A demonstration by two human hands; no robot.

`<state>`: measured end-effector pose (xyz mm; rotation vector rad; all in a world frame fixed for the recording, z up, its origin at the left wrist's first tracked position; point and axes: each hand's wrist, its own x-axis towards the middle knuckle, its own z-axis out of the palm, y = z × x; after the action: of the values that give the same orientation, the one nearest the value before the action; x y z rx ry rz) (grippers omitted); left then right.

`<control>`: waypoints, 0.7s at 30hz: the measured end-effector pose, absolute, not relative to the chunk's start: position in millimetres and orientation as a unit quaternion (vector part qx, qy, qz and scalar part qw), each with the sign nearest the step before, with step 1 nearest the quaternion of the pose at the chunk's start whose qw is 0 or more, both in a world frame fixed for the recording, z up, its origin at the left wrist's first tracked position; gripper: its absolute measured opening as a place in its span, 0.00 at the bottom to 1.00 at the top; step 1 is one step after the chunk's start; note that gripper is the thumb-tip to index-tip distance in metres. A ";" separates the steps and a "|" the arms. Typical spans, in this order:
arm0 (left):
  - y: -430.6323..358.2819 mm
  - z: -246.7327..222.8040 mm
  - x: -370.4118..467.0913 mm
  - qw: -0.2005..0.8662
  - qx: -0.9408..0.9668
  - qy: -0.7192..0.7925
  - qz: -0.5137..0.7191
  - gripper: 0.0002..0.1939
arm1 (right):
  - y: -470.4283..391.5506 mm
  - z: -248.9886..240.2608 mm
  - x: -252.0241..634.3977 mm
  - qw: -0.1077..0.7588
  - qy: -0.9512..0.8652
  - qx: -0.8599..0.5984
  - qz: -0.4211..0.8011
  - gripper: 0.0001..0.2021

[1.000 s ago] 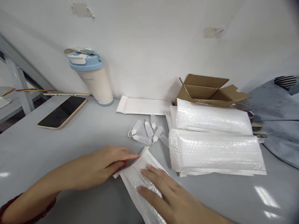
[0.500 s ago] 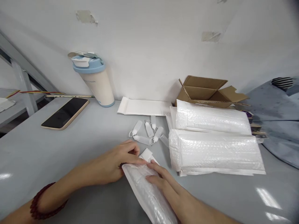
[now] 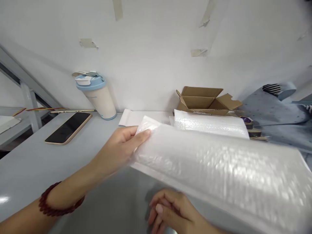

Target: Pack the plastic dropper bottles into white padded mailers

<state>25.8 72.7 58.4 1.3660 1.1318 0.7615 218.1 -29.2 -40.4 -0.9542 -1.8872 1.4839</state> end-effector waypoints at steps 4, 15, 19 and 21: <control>87.7 60.6 73.3 0.583 0.569 0.469 0.342 0.18 | -31.0 -37.8 211.8 0.261 -0.537 -0.346 0.724 0.23; 146.7 39.0 142.2 0.538 0.564 0.506 0.370 0.15 | -28.5 -33.2 212.1 0.229 -0.540 -0.366 0.722 0.25; 151.8 41.6 149.1 0.526 0.578 0.518 0.347 0.15 | -27.9 -35.2 211.8 0.236 -0.549 -0.370 0.711 0.21; 151.1 42.0 149.8 0.522 0.582 0.524 0.339 0.16 | -27.3 -35.1 211.9 0.235 -0.551 -0.370 0.710 0.20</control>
<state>149.8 151.1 42.0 1.3940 1.2556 0.8118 211.9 -27.3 -35.1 -1.0153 -1.5119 1.9482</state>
